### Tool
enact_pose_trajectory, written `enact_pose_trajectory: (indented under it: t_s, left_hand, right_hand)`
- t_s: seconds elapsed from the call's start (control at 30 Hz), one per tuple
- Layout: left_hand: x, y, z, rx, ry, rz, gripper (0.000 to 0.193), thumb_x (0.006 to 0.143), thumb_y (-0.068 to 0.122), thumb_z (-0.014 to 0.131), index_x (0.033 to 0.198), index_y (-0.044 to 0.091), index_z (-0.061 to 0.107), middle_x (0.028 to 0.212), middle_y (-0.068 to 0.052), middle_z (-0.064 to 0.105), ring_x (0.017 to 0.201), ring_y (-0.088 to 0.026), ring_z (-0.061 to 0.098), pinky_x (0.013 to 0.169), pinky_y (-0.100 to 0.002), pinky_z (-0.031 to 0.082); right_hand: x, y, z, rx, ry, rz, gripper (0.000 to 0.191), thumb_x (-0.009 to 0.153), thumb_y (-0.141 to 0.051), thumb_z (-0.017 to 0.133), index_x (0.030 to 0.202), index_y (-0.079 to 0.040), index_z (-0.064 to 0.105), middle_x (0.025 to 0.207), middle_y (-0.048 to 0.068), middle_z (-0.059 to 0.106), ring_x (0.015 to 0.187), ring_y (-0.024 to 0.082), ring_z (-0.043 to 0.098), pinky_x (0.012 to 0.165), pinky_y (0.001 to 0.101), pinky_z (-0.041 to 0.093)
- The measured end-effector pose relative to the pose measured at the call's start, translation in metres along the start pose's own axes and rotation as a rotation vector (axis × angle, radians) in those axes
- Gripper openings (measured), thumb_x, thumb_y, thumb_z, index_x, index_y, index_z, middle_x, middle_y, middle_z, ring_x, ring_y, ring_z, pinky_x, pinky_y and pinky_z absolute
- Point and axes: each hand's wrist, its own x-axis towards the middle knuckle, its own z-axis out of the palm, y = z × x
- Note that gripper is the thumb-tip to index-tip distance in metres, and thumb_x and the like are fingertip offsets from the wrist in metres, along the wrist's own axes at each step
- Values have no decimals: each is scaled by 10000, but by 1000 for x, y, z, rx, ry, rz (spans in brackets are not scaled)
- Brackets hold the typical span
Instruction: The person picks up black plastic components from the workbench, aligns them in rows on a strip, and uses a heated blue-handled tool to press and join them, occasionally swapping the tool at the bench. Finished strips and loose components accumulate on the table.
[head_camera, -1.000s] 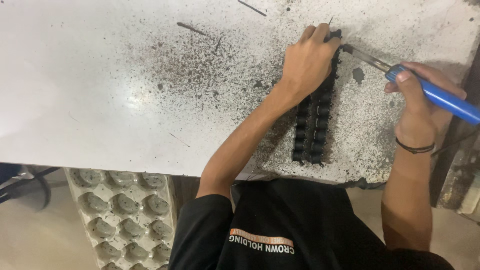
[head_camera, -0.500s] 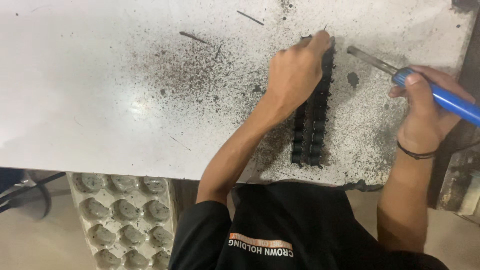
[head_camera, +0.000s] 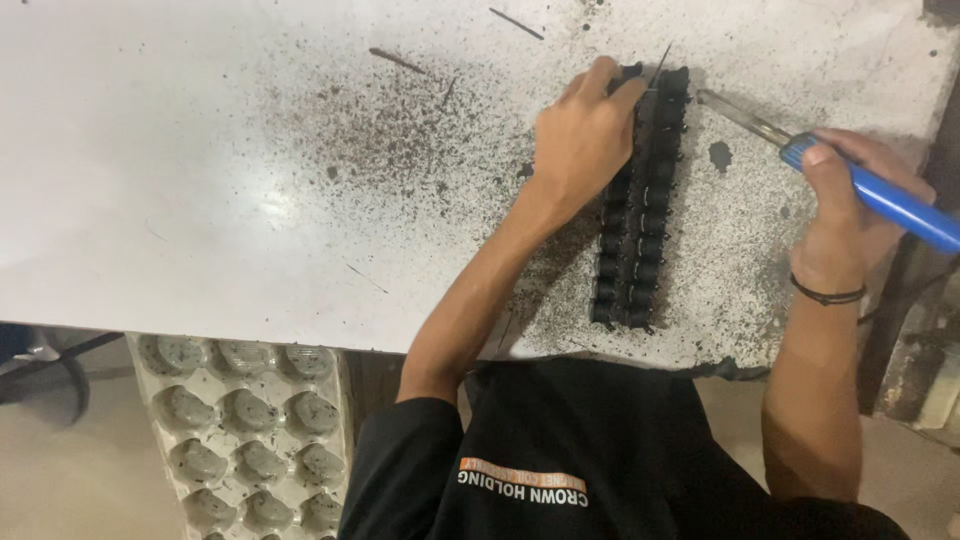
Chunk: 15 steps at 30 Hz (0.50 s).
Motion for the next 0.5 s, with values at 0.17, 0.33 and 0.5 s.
enact_pose_trajectory:
  t_s: [0.17, 0.33, 0.5]
  left_hand:
    - [13, 20, 8, -13, -23, 62, 189, 765, 29, 681, 934, 82, 746, 1008, -78, 629, 918, -261, 686, 608, -396, 602]
    - [17, 26, 7, 4, -70, 42, 128, 788, 22, 685, 899, 76, 717, 1026, -76, 631, 965, -269, 680, 647, -405, 612]
    - [21, 27, 10, -8, -76, 59, 133, 769, 31, 687, 894, 61, 722, 999, -90, 627, 940, -282, 677, 619, -408, 607]
  right_hand:
    - [2, -8, 0, -97, -53, 49, 169, 950, -74, 777, 1070, 36, 730, 1092, 112, 706, 1001, 180, 670, 925, 267, 565]
    - [11, -22, -1, -177, -154, 112, 216, 958, -123, 764, 1111, 27, 747, 1023, 92, 720, 920, 156, 684, 853, 235, 547]
    - [14, -27, 0, -263, -186, 67, 226, 980, -138, 767, 1134, 27, 752, 987, 99, 725, 894, 153, 695, 833, 231, 546]
